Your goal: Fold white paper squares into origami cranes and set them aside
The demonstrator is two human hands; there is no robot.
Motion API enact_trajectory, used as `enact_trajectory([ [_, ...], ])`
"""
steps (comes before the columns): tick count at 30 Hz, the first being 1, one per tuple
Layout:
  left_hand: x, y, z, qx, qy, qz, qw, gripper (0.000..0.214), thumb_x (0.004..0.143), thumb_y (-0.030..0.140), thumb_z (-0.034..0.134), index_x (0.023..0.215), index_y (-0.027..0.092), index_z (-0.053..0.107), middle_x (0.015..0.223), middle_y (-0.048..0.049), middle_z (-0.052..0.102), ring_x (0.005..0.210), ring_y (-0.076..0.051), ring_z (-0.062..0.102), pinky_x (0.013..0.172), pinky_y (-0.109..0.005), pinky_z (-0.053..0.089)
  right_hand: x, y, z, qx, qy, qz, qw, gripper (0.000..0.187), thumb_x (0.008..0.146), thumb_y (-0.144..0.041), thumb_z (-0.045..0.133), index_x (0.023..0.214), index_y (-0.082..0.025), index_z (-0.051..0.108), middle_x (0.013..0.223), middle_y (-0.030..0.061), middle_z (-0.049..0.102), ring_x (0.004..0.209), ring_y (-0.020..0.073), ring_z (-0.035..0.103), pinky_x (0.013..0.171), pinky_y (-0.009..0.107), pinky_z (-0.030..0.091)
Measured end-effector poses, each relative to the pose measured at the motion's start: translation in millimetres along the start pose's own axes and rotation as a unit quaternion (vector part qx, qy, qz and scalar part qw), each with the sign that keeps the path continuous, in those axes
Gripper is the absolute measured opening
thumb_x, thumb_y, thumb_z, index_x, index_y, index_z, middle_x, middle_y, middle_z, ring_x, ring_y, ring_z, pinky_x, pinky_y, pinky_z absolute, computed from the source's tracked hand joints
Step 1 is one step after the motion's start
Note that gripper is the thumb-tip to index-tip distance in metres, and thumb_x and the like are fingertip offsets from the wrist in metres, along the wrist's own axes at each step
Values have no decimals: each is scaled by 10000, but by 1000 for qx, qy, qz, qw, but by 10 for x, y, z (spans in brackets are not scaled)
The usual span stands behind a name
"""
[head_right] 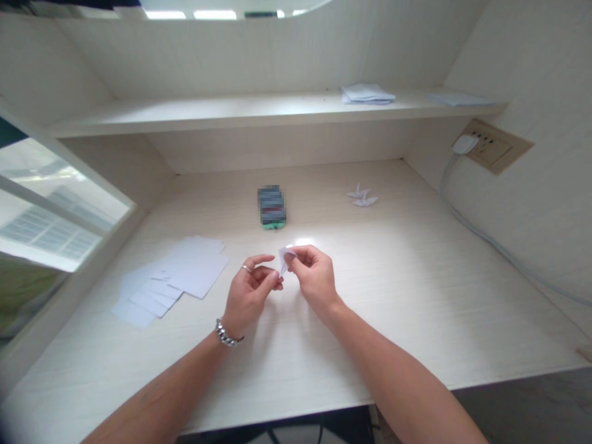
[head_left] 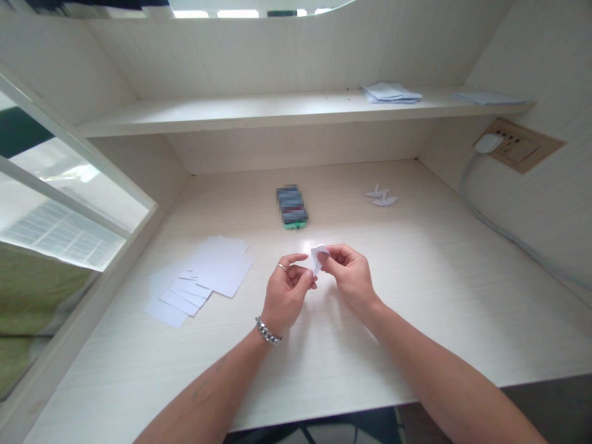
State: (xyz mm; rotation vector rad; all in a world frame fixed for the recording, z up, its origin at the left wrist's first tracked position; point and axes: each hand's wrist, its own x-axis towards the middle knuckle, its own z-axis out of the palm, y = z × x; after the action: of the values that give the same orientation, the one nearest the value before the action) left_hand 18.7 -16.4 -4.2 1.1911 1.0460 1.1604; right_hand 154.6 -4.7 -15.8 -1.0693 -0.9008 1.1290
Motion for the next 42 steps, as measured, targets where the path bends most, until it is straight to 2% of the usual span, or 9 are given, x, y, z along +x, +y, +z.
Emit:
enact_trajectory([
  [12,-1,13,-28,-31,-13,-1,999,377,707,119,685,1050,147,532,710,13,661,669,-129,640,675,-258,515,-16,5,-9,11,-3,2,1000,210,711,-344,780,813,-176,705,714,12,680,644,137,591,626,279,482],
  [18,32,27,-33,-33,12,-22,999,276,783,214,638,1030,136,542,656,17,648,592,-125,622,620,-262,502,-29,-32,40,17,-29,23,999,209,683,-336,794,776,-171,704,676,4,664,612,133,581,591,272,472],
  [26,36,35,-47,-40,2,-37,999,413,673,147,714,1045,147,535,680,18,665,620,-133,642,642,-253,505,-15,-14,4,1,-18,8,1000,192,694,-319,786,787,-170,709,694,7,670,632,130,581,609,269,467],
  [29,47,1,-62,-30,2,-51,998,287,739,212,676,996,145,568,663,11,659,593,-132,631,612,-253,502,-13,-22,4,3,-25,13,1000,193,692,-318,788,789,-171,708,702,11,675,633,132,583,602,268,469],
  [31,58,-12,-67,3,-18,-66,998,200,799,320,640,868,134,609,648,-12,656,567,-128,616,576,-246,491,-22,-30,18,-3,-34,15,999,189,689,-317,789,776,-170,707,681,10,668,614,133,576,582,268,466],
  [34,65,9,-72,53,-63,-81,993,308,811,418,628,695,133,624,595,-29,644,540,-123,597,546,-233,478,-39,-34,37,-9,-44,19,999,179,694,-318,784,752,-169,704,636,1,649,577,128,560,552,265,457],
  [39,55,97,-81,69,-93,-94,989,304,775,401,683,631,140,628,563,-32,650,529,-125,592,555,-237,488,-40,-35,25,-13,-51,31,998,193,685,-332,788,729,-166,701,609,-3,635,554,123,540,527,259,433],
  [42,51,93,-99,52,-114,-114,986,252,751,355,719,664,134,634,613,-55,681,563,-141,619,584,-257,497,-20,-42,-2,-20,-50,32,998,205,686,-350,786,728,-168,700,613,0,638,553,126,546,533,264,429],
])
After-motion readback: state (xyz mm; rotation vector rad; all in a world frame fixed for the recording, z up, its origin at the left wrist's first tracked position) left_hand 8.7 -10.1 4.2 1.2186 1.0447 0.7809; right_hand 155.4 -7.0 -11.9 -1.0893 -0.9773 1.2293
